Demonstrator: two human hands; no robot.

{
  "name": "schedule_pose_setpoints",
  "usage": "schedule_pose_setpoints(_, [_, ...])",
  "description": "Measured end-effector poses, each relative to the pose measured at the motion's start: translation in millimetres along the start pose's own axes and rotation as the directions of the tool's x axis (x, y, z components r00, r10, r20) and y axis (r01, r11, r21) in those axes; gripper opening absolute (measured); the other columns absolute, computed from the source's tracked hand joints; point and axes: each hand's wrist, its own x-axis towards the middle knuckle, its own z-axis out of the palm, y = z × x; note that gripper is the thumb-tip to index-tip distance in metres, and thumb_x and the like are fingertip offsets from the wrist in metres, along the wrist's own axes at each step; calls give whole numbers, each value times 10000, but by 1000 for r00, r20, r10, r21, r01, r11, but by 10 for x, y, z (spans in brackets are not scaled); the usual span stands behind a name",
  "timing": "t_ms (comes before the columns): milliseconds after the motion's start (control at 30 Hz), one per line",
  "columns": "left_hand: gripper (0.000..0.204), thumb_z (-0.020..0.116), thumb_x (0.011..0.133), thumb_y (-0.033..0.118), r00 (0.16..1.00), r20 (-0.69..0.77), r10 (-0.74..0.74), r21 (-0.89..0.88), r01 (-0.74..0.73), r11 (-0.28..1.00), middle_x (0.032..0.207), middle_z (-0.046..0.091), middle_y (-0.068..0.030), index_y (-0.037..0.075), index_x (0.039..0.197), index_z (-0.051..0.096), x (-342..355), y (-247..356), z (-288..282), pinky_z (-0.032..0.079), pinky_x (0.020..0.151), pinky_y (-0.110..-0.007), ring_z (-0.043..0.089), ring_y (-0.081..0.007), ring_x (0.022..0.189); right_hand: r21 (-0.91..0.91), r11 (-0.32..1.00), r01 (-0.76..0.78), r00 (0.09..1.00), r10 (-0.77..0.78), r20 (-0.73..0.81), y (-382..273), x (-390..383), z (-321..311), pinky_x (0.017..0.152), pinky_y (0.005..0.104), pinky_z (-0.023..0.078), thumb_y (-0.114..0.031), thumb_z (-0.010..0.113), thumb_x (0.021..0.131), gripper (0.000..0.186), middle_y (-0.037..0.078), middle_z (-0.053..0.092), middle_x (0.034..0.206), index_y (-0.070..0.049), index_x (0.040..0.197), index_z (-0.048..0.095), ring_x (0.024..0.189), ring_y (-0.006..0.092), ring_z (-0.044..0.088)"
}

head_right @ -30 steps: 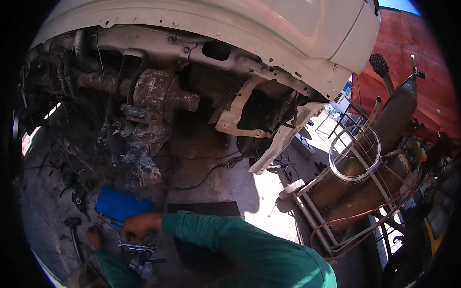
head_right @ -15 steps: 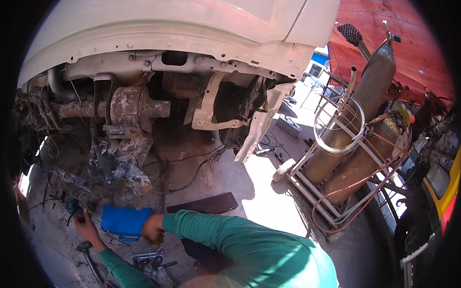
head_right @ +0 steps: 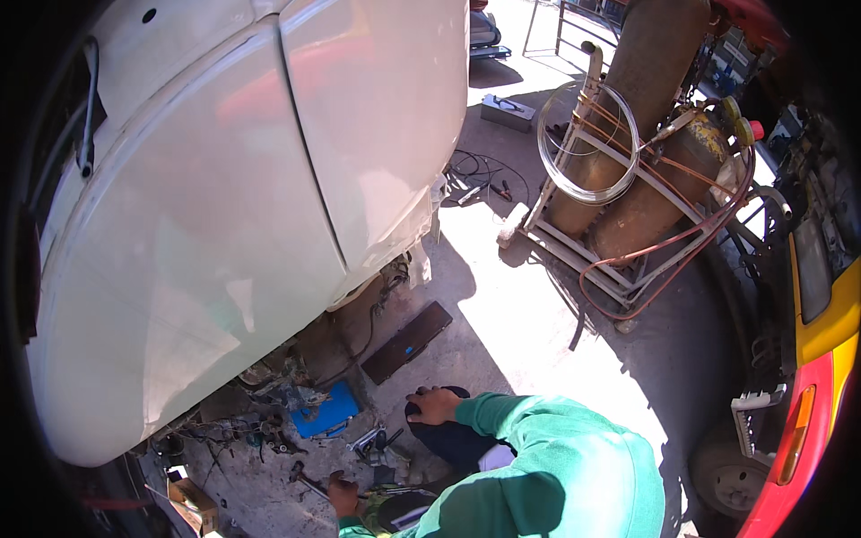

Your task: The person works on a small brass mechanical component on the ground, using a screwdriver and wrench to adjust and tighten parts. They then retrieve a small box from a motorcycle storage compartment and walk back toward the work area.

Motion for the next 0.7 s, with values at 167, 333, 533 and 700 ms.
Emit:
schedule_pose_setpoints(167, [781, 658, 918, 570, 571, 672, -470, 315, 354, 881, 1398, 594, -178, -14, 1416, 516, -1330, 1047, -104, 424, 1095, -369, 548, -247, 1312, 179, 938, -297, 948, 268, 170, 243, -1202, -429, 993, 527, 491, -692, 546, 900, 858, 281, 662, 1216, 28, 1366, 516, 1136, 449, 640])
schedule_pose_setpoints(333, [772, 604, 928, 624, 499, 824, -267, 189, 202, 961, 1354, 567, -208, -20, 1350, 551, -1383, 1565, -255, 407, 1067, -360, 536, -248, 1250, -72, 960, -270, 943, 279, 179, 562, -1988, -847, 937, 438, 543, -430, 663, 885, 455, 195, 706, 1196, -76, 1166, 713, 1133, 322, 681])
schedule_pose_setpoints(533, [577, 612, 914, 547, 541, 830, -136, 295, -219, 930, 1019, 620, -165, 25, 1156, 653, -388, 2303, -80, 493, 913, -413, 618, -302, 983, 168, 922, -348, 936, 352, 8, 1475, -2711, -1441, 1032, 484, 481, -412, 721, 855, 497, 160, 633, 1291, -125, 1258, 679, 1260, 367, 572])
schedule_pose_setpoints(700, [470, 641, 883, 477, 21, 932, 363, -158, -876, 456, 894, 690, -152, 49, 1056, 727, 665, 3404, 1044, 546, 838, -458, 683, -356, 887, 476, 671, -568, 791, 605, 92, 2475, -2589, -1939, 1187, 496, 316, -499, 710, 871, 707, 147, 306, 1636, -187, 1479, 528, 1494, 365, 302])
